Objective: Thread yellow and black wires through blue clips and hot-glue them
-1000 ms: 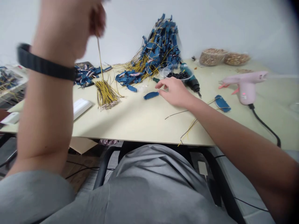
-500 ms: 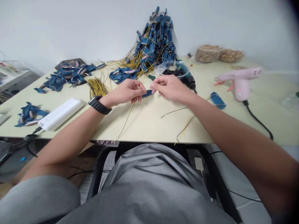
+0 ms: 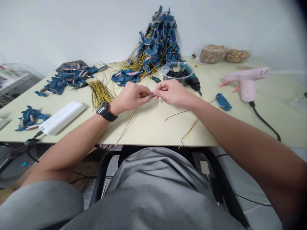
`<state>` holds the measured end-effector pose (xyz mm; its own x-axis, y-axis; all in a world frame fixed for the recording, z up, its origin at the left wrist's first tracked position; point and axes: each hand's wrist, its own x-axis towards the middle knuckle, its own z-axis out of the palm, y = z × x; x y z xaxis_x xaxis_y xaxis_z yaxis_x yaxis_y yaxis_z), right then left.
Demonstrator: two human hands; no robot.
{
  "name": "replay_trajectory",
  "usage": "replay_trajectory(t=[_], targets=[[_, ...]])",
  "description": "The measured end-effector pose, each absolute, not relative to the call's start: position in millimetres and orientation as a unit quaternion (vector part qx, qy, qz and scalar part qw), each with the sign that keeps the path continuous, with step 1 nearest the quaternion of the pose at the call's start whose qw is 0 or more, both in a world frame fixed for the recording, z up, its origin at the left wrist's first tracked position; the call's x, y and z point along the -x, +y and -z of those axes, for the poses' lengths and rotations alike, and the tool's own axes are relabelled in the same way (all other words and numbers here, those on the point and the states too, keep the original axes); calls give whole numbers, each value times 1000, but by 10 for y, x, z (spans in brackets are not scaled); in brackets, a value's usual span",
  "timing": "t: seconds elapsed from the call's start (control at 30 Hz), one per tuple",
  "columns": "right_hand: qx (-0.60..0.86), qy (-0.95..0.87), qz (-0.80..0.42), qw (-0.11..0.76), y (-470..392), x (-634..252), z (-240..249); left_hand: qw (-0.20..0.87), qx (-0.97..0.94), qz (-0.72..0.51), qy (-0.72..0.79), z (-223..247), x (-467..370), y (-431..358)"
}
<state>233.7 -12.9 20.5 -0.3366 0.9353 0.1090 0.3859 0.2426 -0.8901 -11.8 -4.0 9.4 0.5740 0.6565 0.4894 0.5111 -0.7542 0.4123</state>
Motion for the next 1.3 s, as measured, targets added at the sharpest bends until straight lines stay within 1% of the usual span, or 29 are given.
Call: replay_trajectory(t=[0.1, 0.3, 0.43, 0.53, 0.73, 0.87, 0.97, 1.13, 1.3], targets=[[459, -713, -397, 351, -111, -2348, -162, 115, -879, -312, 340, -115, 121, -54], [427, -740, -351, 383, -23, -2358, -59, 284, -841, -282, 363, -188, 140, -47], [417, -758, -320, 385, -7, -2361, -50, 358, -816, -278, 359, -201, 152, -19], [422, -766, -299, 383, 1, -2371, -52, 391, -800, -274, 362, -189, 160, 3], [428, -753, -279, 416, 52, -2442, -99, 406, -792, -268, 368, -163, 177, 37], [445, -720, -303, 438, 82, -2505, -151, 422, -795, -252, 356, -207, 221, 49], [447, -708, -329, 436, 80, -2508, -149, 405, -809, -243, 351, -253, 240, 41], [435, -699, -383, 419, 6, -2391, -73, 363, -799, -304, 371, -196, 138, 25], [436, -680, -413, 420, -36, -2342, -69, 382, -790, -328, 351, -83, 58, 52]])
